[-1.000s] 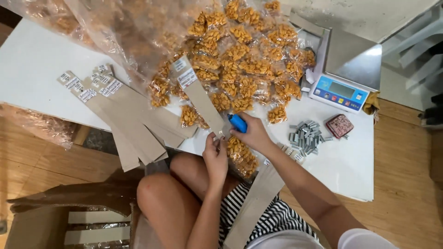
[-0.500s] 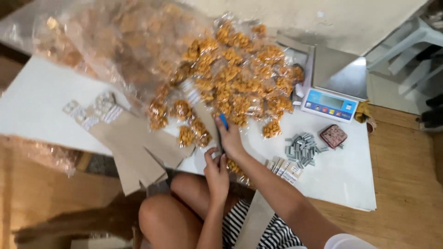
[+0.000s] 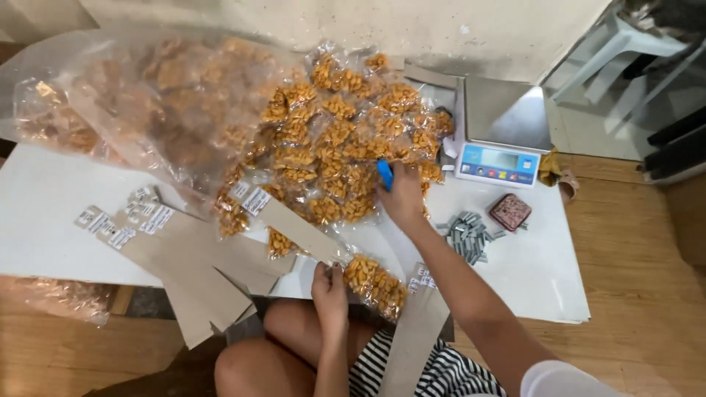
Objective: The person repeatedly picks up small clear bags of snacks, places them on a cardboard strip, and uses a blue handheld sealer to seal each bag. Sealed bags are then placed into a cardboard box. A digital scale and other packaging materials are visible on the table.
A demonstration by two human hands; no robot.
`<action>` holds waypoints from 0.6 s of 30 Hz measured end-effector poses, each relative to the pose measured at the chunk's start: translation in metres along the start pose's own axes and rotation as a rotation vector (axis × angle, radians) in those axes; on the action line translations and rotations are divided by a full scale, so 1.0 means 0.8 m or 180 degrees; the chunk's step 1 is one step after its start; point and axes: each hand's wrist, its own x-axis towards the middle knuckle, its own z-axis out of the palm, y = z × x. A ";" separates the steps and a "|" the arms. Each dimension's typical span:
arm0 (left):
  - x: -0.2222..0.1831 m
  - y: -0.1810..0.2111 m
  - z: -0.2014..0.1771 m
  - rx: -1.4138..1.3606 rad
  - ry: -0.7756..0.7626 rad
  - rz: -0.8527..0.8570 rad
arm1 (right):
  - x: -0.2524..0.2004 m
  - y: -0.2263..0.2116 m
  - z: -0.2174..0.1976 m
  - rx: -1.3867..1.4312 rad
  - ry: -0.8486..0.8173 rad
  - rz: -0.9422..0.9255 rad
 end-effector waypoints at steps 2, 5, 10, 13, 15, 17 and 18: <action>0.003 0.003 0.009 -0.0048 -0.0065 -0.0051 | 0.020 0.018 -0.008 -0.0279 -0.0485 0.0476; 0.017 -0.013 0.016 -0.0291 0.0021 -0.0218 | 0.028 0.031 -0.008 -0.0122 -0.0390 0.0773; 0.027 -0.014 0.017 -0.0768 0.0070 0.0125 | -0.012 0.001 -0.057 0.0475 -0.0299 -0.0316; 0.013 0.006 0.012 -0.0532 0.0082 -0.0138 | -0.023 -0.049 -0.083 0.1154 -0.0434 -0.0708; 0.023 -0.013 0.009 -0.0611 0.0163 -0.0091 | -0.027 -0.067 -0.092 0.1352 -0.0549 -0.0788; 0.020 -0.004 0.002 -0.0677 0.0266 -0.0071 | -0.034 -0.086 -0.094 0.1564 -0.0695 -0.0855; 0.014 0.014 -0.002 -0.0730 0.0319 -0.0079 | -0.037 -0.095 -0.093 0.1817 -0.1256 -0.1020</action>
